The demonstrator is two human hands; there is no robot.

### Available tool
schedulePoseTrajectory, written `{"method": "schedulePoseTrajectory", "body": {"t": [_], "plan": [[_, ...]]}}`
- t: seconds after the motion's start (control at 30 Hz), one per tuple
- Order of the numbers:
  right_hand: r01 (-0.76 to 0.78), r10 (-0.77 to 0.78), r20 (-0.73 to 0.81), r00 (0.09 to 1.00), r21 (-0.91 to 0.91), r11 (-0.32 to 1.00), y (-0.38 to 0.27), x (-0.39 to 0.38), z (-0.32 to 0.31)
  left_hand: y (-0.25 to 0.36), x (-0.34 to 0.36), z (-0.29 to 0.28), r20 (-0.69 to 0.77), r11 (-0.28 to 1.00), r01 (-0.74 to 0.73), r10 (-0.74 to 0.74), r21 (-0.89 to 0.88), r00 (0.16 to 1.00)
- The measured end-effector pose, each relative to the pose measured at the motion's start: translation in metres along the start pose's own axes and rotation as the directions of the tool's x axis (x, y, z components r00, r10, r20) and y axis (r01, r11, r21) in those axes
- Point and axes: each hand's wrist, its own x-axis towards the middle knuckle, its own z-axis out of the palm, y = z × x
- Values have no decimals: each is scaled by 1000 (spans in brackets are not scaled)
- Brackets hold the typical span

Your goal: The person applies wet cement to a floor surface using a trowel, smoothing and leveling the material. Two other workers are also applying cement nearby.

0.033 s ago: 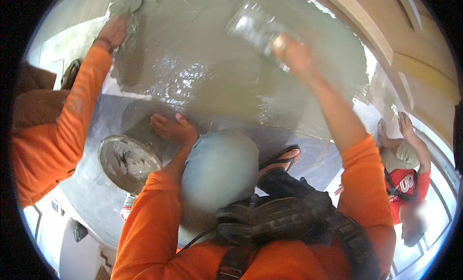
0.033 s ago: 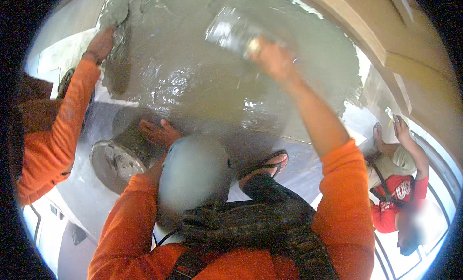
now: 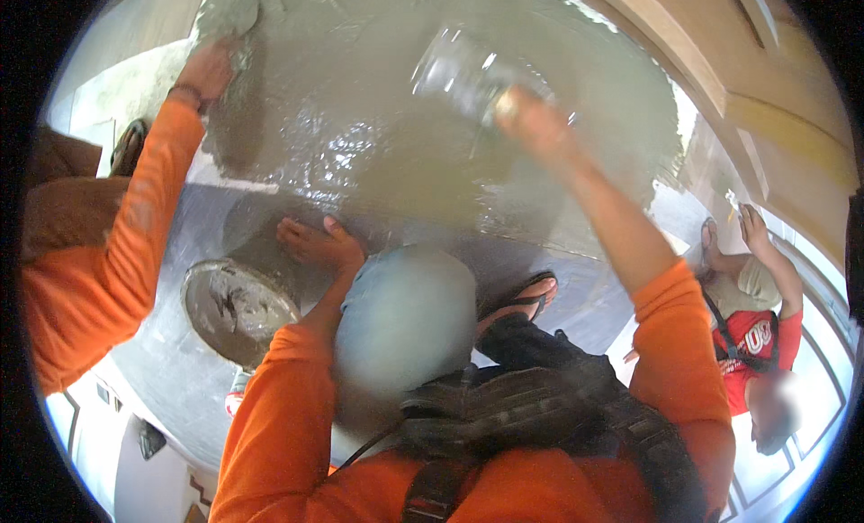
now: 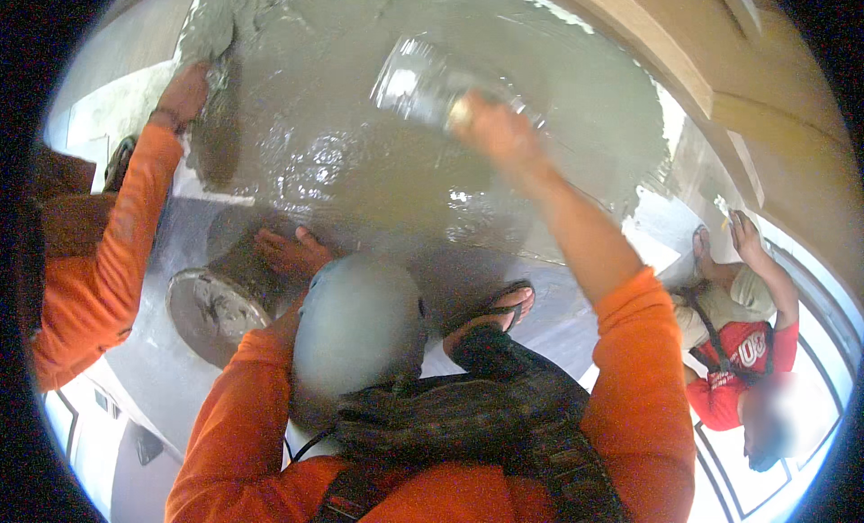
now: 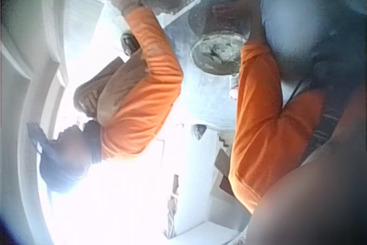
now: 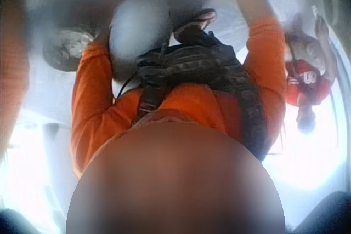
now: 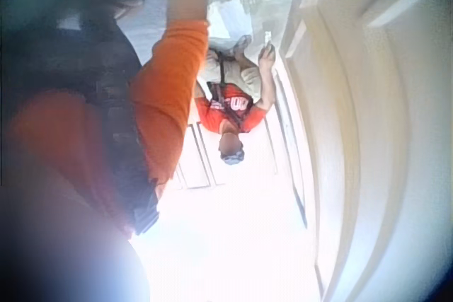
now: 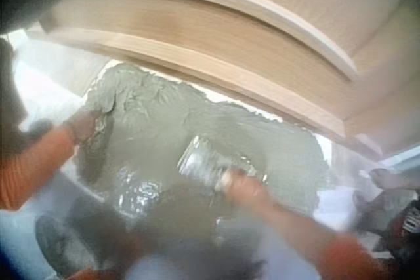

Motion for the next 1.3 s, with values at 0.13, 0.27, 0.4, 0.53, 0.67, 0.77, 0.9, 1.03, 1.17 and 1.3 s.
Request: {"method": "schedulePoseTrajectory", "body": {"t": [0.13,0.27,0.4,0.53,0.67,0.77,0.9,1.03,1.17,1.3], "plan": [[88,-76,143,987,-76,993,-15,-33,19,5,6,-1,7,1000,-17,17,21,1000],[22,-3,132,991,-142,990,7,3,7,1,5,1,-39,995,-68,71,73,997],[50,-70,-112,991,-174,984,43,57,-12,0,8,4,-17,994,-82,84,78,996],[-99,83,-100,991,-163,982,43,103,-55,-5,9,1,-30,992,-98,100,80,995],[-164,142,-186,972,-112,980,83,115,-67,6,11,-4,57,994,-68,63,90,996],[-239,252,-231,940,86,967,82,74,-69,2,8,4,-10,997,-60,60,51,998],[-227,404,-197,893,578,784,88,-7,-63,-6,4,14,-33,997,-2,5,80,999],[-83,647,67,759,997,-5,112,-84,-37,-11,3,22,-104,996,-36,44,76,994],[199,515,104,851,843,-500,131,-131,6,-21,-1,29,-77,994,-72,78,83,994],[347,712,69,699,838,-422,51,-131,-13,-12,4,15,-16,985,-20,23,169,1000]]}}
